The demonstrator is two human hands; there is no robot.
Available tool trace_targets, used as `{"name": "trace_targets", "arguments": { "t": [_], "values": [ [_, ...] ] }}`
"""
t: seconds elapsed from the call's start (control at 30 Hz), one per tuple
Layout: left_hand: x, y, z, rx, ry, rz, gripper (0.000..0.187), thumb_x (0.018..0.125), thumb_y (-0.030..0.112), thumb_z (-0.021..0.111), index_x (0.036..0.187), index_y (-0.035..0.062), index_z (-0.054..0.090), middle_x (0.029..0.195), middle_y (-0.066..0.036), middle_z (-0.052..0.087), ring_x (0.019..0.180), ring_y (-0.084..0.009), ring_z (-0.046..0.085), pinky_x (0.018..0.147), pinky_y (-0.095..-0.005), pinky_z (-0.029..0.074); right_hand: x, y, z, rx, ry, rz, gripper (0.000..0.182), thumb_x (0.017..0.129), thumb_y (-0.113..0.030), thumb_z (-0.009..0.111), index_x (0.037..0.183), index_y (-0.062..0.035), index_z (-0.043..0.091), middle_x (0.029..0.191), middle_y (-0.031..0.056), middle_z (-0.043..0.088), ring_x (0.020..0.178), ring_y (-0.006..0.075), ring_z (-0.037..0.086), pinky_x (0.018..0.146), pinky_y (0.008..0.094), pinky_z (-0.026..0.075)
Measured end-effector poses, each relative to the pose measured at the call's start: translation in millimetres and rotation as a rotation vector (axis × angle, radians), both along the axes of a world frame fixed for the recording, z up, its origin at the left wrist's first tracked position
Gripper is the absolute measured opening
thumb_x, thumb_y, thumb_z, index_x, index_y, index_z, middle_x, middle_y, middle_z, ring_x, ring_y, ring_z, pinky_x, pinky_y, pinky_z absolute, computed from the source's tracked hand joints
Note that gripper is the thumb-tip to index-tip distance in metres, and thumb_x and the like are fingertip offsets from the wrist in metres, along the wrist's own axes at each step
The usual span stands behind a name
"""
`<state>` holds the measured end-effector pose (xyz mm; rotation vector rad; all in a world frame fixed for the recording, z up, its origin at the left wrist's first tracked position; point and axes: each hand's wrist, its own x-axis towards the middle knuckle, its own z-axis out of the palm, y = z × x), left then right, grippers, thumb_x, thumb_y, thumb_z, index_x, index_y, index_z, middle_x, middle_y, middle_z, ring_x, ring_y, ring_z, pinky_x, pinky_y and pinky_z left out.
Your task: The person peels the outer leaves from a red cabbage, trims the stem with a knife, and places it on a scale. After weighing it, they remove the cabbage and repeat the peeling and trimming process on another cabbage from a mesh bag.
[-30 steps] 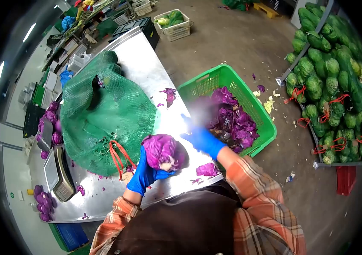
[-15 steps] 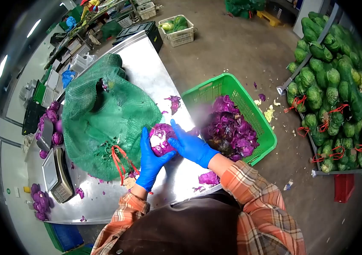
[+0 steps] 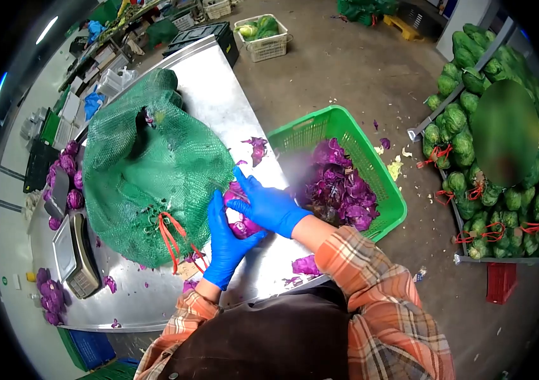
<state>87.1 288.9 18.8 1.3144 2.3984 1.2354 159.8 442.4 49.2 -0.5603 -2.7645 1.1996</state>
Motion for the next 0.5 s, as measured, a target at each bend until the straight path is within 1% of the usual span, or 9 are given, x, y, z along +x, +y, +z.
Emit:
{"name": "trace_targets", "arguments": {
  "t": [0.07,0.1,0.2,0.23,0.27,0.3,0.4,0.43,0.5],
  "values": [
    [-0.8,4.0,-4.6,0.028,-0.003,-0.021,0.118,0.061,0.04,0.087,0.145,-0.0049,0.017,0.143,-0.027,0.03,0.131,-0.0412,0.034,0.109,-0.0471,0.028,2.8,7.8,7.1,-0.246,-0.102,-0.004,0.073,0.095,-0.051,0.043,0.149,-0.0104,0.016,0.129,0.0309,0.048,0.102,0.0449,0.059,0.089,0.048,0.046],
    [-0.7,7.7,-6.4,0.102,-0.225,-0.005,0.118,0.063,0.04,0.086,0.145,-0.0059,0.015,0.146,-0.026,0.026,0.135,-0.0395,0.029,0.111,-0.0456,0.025,7.2,9.5,7.2,-0.245,-0.051,-0.002,0.072,0.095,-0.05,0.043,0.149,-0.01,0.017,0.129,0.0306,0.049,0.102,0.0444,0.059,0.089,0.0481,0.046],
    [-2.2,15.1,-3.2,0.111,-0.324,0.078,0.117,0.063,0.038,0.086,0.145,-0.0073,0.014,0.146,-0.027,0.026,0.135,-0.0393,0.029,0.112,-0.0442,0.025,16.8,11.2,-0.9,-0.165,0.018,0.006,0.068,0.097,-0.045,0.043,0.149,-0.009,0.019,0.126,0.03,0.051,0.103,0.0426,0.059,0.088,0.0477,0.047],
    [-2.2,15.8,-2.7,0.066,-0.177,0.05,0.117,0.063,0.037,0.085,0.144,-0.0086,0.015,0.145,-0.027,0.028,0.133,-0.0398,0.033,0.111,-0.0431,0.027,17.0,10.0,-7.3,-0.088,-0.012,0.012,0.067,0.097,-0.043,0.043,0.149,-0.0089,0.019,0.126,0.0299,0.052,0.103,0.0419,0.059,0.087,0.0472,0.047],
    [-0.8,17.0,-4.4,0.057,-0.152,0.053,0.117,0.062,0.037,0.085,0.144,-0.0088,0.015,0.144,-0.028,0.03,0.132,-0.0401,0.034,0.11,-0.0433,0.028,17.6,8.5,-10.4,-0.012,-0.039,0.017,0.066,0.097,-0.041,0.044,0.149,-0.0088,0.019,0.125,0.0298,0.053,0.103,0.0412,0.059,0.086,0.0467,0.048],
    [-0.1,19.7,-7.0,0.052,-0.122,0.054,0.117,0.062,0.036,0.085,0.144,-0.0089,0.016,0.143,-0.028,0.031,0.131,-0.0405,0.035,0.11,-0.0435,0.029,18.7,11.8,-9.7,-0.068,-0.055,0.002,0.06,0.097,-0.037,0.045,0.147,-0.009,0.026,0.114,0.0283,0.06,0.096,0.0391,0.062,0.083,0.0445,0.049],
    [-0.8,31.4,-9.4,0.055,-0.061,0.057,0.115,0.06,0.036,0.085,0.143,-0.009,0.018,0.136,-0.029,0.038,0.126,-0.0414,0.04,0.106,-0.0444,0.034,18.9,25.4,-6.0,-0.169,-0.064,-0.061,0.054,0.097,-0.036,0.045,0.143,-0.0084,0.036,0.105,0.0259,0.064,0.087,0.0366,0.064,0.079,0.042,0.05],
    [-2.7,33.6,-5.5,0.042,-0.065,0.046,0.115,0.06,0.036,0.084,0.143,-0.009,0.019,0.135,-0.029,0.039,0.125,-0.0415,0.041,0.105,-0.0445,0.034,19.7,26.9,-6.3,-0.151,-0.034,-0.089,0.052,0.098,-0.037,0.045,0.139,-0.0068,0.043,0.095,0.0219,0.067,0.081,0.0306,0.065,0.079,0.0407,0.05],
    [-5.4,39.3,1.8,0.027,-0.167,0.024,0.114,0.061,0.038,0.084,0.142,-0.0092,0.019,0.133,-0.029,0.04,0.123,-0.0414,0.043,0.104,-0.0447,0.035,20.2,30.2,-12.1,-0.321,-0.003,-0.167,0.05,0.098,-0.039,0.044,0.14,-0.011,0.043,0.075,0.0133,0.061,0.06,0.0218,0.058,0.059,0.035,0.047]
  ]
}}
